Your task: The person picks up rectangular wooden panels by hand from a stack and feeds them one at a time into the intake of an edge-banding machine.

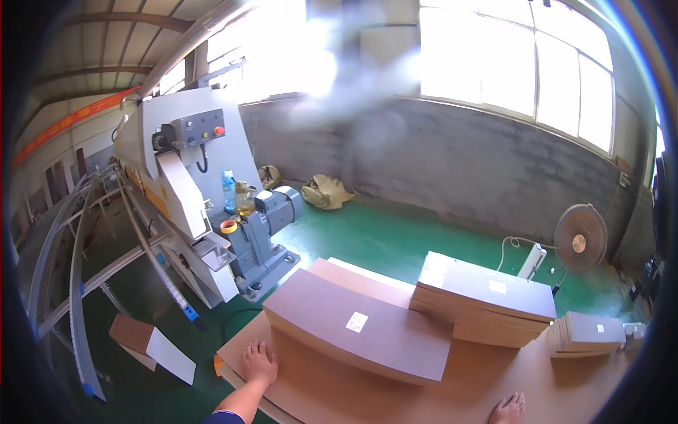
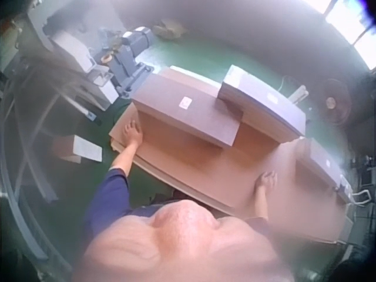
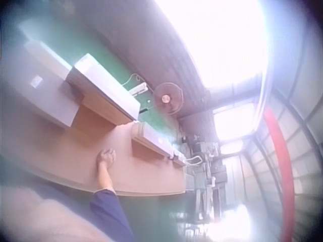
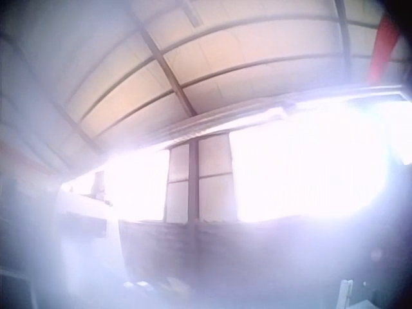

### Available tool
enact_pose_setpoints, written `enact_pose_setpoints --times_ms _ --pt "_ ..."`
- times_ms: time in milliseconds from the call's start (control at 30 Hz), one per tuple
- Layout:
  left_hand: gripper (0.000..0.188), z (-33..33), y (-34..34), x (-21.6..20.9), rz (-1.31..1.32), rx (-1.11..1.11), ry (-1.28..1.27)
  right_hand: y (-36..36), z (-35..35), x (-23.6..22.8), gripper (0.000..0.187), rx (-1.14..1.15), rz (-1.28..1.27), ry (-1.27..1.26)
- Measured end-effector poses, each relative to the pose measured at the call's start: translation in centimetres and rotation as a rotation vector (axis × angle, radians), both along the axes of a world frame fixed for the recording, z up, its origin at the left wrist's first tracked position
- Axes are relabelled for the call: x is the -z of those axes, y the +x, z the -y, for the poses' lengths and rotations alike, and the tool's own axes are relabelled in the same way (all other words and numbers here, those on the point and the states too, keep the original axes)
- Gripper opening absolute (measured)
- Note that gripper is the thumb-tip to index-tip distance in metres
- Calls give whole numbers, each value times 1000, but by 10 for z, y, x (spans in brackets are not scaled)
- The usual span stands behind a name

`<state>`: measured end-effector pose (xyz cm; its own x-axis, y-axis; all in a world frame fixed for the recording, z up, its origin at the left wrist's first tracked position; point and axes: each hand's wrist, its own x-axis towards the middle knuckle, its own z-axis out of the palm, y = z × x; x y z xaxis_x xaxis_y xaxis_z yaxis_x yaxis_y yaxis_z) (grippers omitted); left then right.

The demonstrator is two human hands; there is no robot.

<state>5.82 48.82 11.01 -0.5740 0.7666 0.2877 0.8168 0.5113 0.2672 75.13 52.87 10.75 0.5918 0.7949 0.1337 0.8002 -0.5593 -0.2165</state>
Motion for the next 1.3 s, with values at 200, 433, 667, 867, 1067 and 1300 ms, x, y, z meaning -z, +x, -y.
enact_pose_setpoints --times_ms 200,433,667,867,1067,1300 --pt "55 -5 1 -3 -4 -30 -50 -12 2 -15 59 3 -57 8" --pt "50 -9 20 -30 55 -93 -158 -5 5 -14 60 24 -6 -9" --pt "45 -12 24 -27 -23 -139 -162 0 -3 -2 58 -40 20 27" --pt "48 -1 28 -38 -275 29 -85 3 0 8 59 -28 53 52" --pt "49 -8 -20 22 -425 122 -104 2 2 6 61 -23 49 25" --pt "45 -11 -35 39 -597 161 72 4 -2 9 60 -38 70 45"
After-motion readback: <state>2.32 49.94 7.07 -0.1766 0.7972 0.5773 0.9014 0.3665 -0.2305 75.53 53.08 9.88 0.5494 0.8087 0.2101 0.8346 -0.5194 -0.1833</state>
